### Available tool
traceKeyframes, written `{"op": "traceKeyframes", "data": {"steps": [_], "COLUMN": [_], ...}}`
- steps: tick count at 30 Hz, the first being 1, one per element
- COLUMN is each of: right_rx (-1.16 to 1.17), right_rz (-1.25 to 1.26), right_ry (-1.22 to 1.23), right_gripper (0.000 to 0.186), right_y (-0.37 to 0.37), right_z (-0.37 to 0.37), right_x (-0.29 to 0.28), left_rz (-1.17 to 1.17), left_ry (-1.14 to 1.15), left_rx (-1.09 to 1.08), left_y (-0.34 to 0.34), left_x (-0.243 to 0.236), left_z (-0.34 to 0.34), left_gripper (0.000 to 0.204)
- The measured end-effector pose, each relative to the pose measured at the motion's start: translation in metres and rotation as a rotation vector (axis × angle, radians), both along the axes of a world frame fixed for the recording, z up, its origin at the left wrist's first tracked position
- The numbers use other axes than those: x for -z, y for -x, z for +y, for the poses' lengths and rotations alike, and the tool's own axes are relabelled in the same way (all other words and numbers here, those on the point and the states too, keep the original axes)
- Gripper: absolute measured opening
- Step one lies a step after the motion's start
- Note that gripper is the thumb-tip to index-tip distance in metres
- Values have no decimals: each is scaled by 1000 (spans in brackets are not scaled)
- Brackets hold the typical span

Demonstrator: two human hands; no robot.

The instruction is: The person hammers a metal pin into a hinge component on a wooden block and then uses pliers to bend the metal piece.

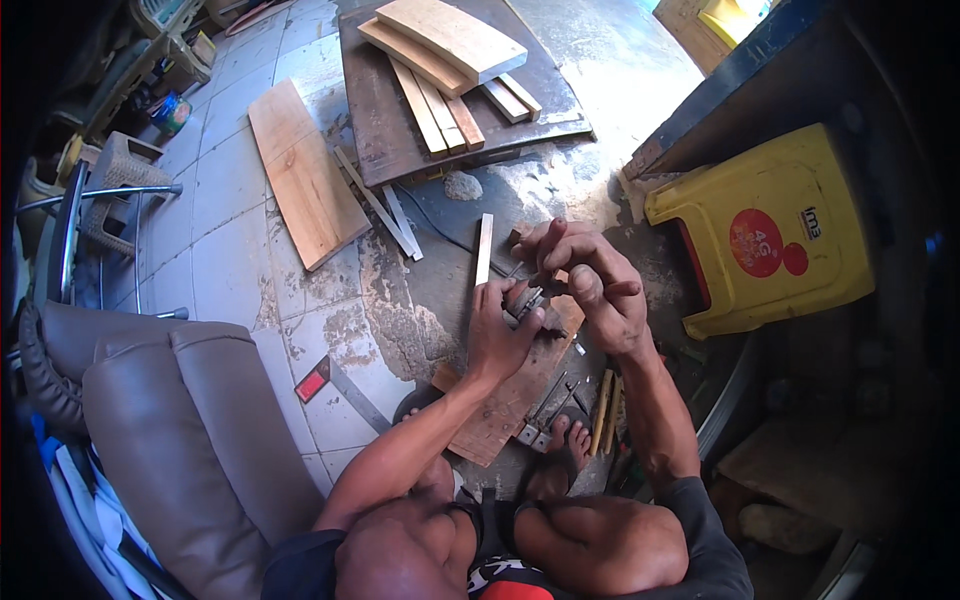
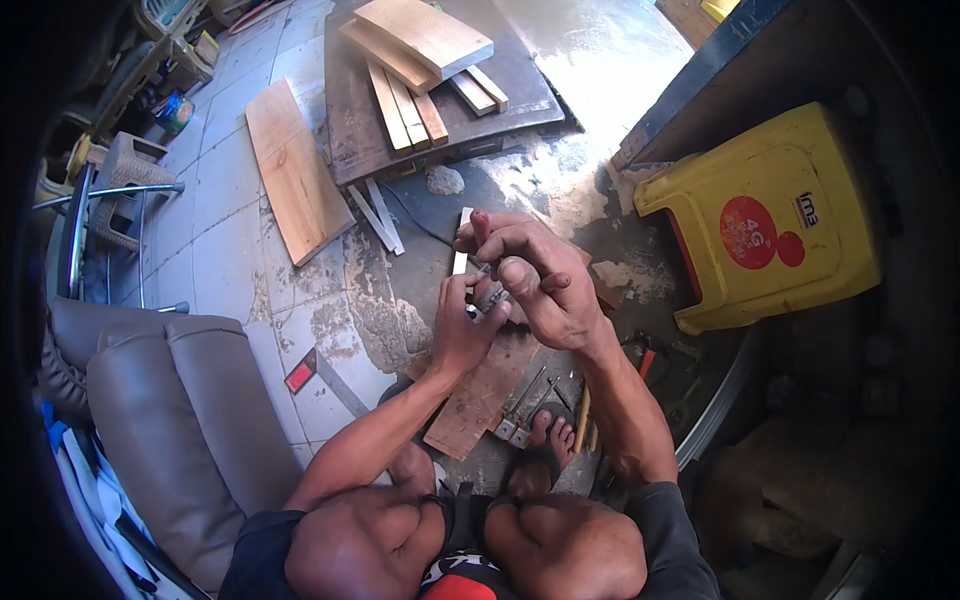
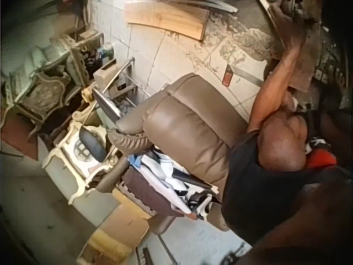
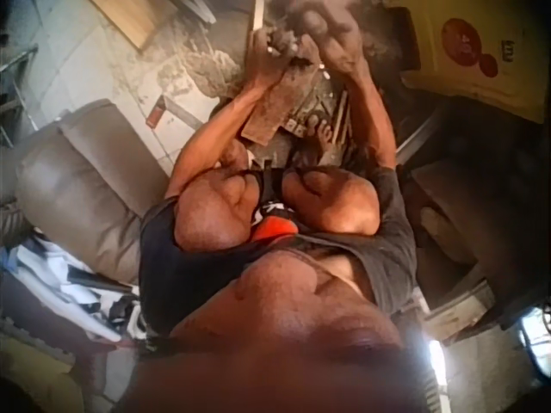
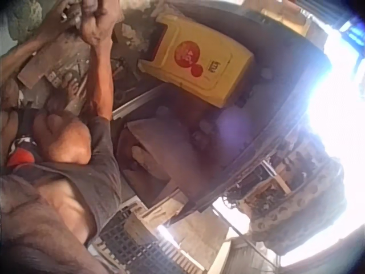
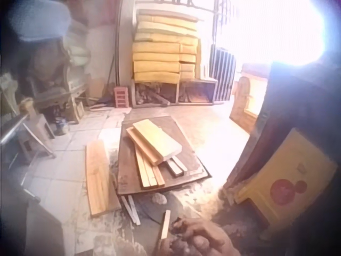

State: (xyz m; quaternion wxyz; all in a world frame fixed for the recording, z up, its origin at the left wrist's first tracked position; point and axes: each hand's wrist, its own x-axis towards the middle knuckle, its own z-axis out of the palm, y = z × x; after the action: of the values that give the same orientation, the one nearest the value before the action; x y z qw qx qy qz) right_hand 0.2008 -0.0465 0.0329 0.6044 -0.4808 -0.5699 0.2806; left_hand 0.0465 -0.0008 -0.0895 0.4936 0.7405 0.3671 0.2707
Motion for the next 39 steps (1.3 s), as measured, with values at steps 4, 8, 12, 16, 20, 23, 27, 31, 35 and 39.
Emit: {"op": "traceKeyframes", "data": {"steps": [4,8,12,16,20,23,27,31,35,39], "right_rx": [-30,0,35,46,-1,-6,23,25,5,-27], "right_rz": [-28,-55,-13,-14,-39,61,220,195,-50,-82], "right_ry": [5,-27,-28,-11,-33,-24,29,77,84,100], "right_gripper": [40,38,36,34,32,32,36,47,49,38], "right_y": [3,10,15,14,12,18,28,35,24,29], "right_z": [-5,-5,-7,-2,9,13,13,17,18,23], "right_x": [10,20,21,24,24,26,23,11,16,11], "left_rz": [12,-25,-12,-23,-21,-16,-34,-17,-31,-136], "left_ry": [56,4,31,7,-6,14,28,65,39,43], "left_rx": [24,21,42,33,51,51,48,43,32,48], "left_y": [1,0,-1,0,1,0,-3,-1,-2,-5], "left_x": [-4,2,1,-1,0,1,1,-2,-2,16], "left_z": [3,5,6,6,8,8,6,8,7,10], "left_gripper": [50,49,50,51,51,50,49,49,48,49]}}
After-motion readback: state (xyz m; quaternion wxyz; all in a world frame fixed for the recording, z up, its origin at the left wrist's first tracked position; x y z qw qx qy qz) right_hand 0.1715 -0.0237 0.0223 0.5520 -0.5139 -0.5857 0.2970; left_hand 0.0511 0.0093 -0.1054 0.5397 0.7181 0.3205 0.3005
